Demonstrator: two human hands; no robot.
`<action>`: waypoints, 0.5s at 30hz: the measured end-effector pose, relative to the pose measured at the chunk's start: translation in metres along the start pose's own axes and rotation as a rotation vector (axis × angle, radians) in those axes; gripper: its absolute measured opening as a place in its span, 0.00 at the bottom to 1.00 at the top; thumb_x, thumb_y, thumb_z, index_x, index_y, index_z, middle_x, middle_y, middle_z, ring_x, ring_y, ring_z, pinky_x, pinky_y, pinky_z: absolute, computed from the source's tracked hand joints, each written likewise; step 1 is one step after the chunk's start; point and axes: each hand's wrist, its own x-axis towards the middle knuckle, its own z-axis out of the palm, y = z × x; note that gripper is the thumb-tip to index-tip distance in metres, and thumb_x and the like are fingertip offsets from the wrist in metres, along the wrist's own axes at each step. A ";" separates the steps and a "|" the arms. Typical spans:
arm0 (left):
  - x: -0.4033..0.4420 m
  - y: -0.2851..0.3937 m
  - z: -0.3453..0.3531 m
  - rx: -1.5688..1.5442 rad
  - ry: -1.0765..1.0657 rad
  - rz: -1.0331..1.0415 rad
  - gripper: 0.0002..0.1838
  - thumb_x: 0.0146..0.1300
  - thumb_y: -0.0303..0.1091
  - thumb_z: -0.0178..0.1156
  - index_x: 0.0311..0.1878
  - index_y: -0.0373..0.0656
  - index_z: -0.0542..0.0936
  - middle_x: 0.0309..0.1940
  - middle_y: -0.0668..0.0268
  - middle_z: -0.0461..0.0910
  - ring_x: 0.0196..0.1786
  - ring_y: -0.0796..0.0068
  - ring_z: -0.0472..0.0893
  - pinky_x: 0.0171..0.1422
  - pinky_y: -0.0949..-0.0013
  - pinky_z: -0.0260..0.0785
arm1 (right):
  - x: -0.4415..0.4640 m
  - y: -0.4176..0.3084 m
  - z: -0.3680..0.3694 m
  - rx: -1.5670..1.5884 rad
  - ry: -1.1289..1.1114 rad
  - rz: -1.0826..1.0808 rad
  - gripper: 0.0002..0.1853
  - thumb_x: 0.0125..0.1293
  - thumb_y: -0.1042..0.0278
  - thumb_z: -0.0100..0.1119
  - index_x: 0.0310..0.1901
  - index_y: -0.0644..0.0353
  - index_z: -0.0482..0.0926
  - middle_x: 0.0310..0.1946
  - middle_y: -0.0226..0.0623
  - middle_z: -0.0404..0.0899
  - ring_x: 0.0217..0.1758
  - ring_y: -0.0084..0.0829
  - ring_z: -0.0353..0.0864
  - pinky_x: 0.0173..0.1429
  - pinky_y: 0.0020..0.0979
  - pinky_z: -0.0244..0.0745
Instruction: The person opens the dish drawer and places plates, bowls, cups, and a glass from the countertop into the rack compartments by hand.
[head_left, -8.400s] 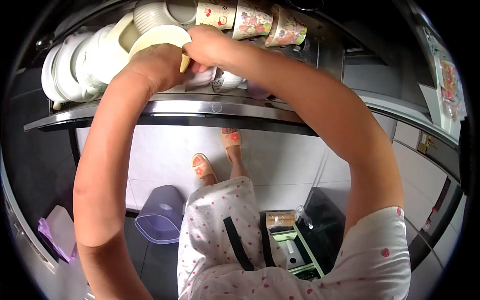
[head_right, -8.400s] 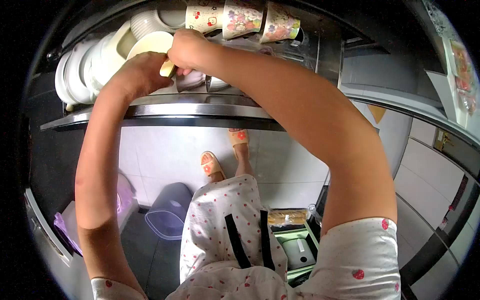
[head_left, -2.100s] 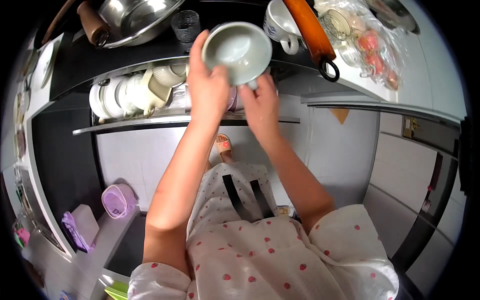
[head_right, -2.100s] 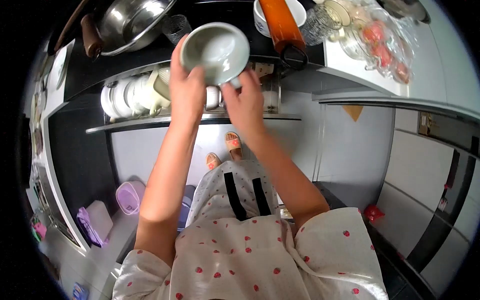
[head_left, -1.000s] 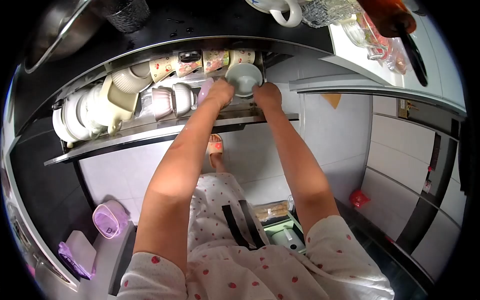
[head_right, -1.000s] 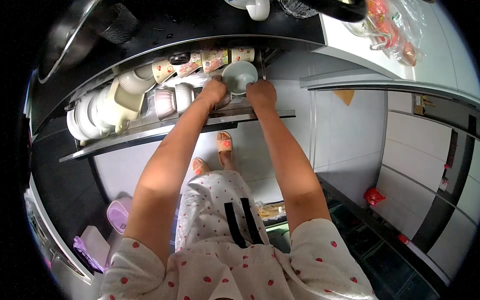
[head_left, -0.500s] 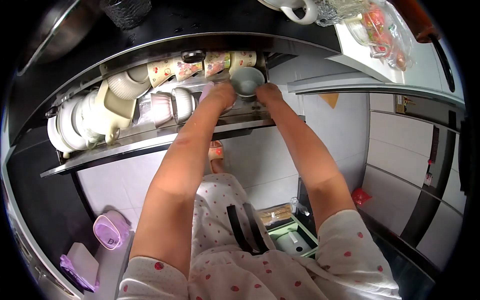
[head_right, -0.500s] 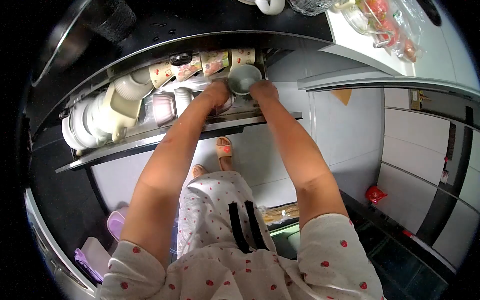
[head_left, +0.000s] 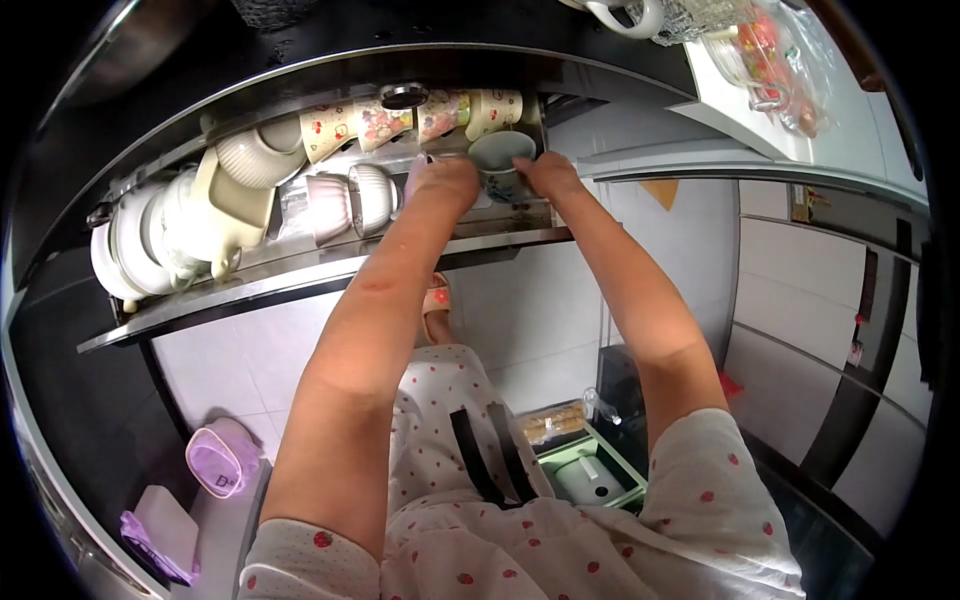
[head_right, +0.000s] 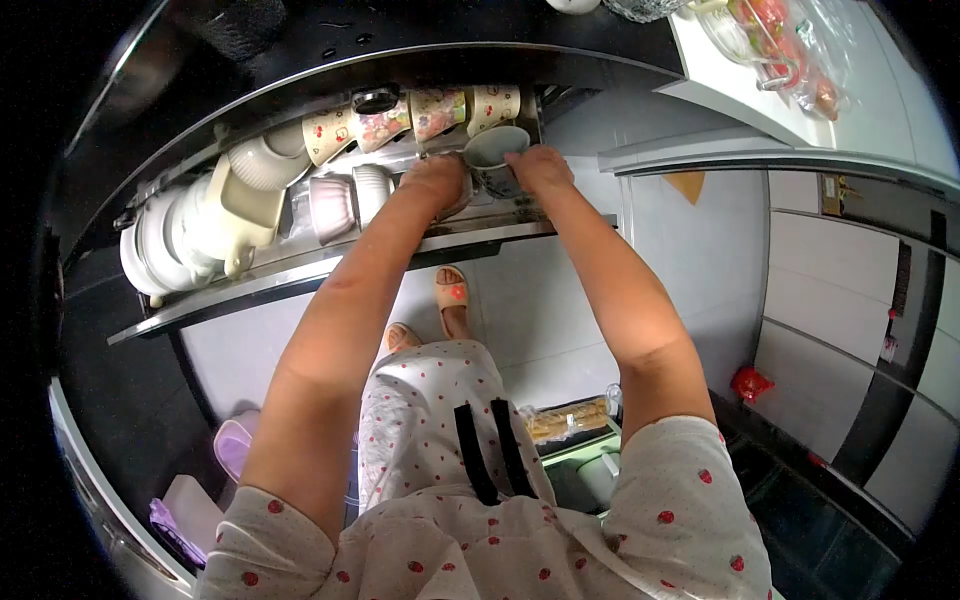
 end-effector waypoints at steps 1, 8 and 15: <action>-0.001 0.000 0.001 0.001 -0.002 0.002 0.16 0.60 0.29 0.43 0.45 0.44 0.78 0.48 0.61 0.76 0.52 0.67 0.75 0.56 0.67 0.61 | -0.004 -0.003 -0.005 -0.045 -0.048 0.017 0.28 0.55 0.42 0.51 0.44 0.62 0.77 0.48 0.45 0.74 0.52 0.43 0.72 0.54 0.37 0.68; -0.005 -0.001 -0.003 0.073 -0.018 0.017 0.16 0.60 0.30 0.43 0.45 0.44 0.78 0.48 0.62 0.76 0.53 0.69 0.75 0.54 0.67 0.63 | -0.018 -0.036 -0.024 -0.151 0.170 -0.316 0.28 0.52 0.42 0.53 0.34 0.65 0.79 0.39 0.48 0.77 0.46 0.45 0.74 0.48 0.38 0.69; -0.011 0.000 -0.008 0.060 -0.053 -0.031 0.15 0.59 0.30 0.45 0.46 0.43 0.78 0.50 0.62 0.75 0.54 0.69 0.74 0.56 0.67 0.61 | -0.026 -0.058 -0.027 -0.446 0.109 -0.468 0.19 0.51 0.52 0.58 0.37 0.58 0.80 0.40 0.40 0.78 0.45 0.37 0.77 0.48 0.33 0.72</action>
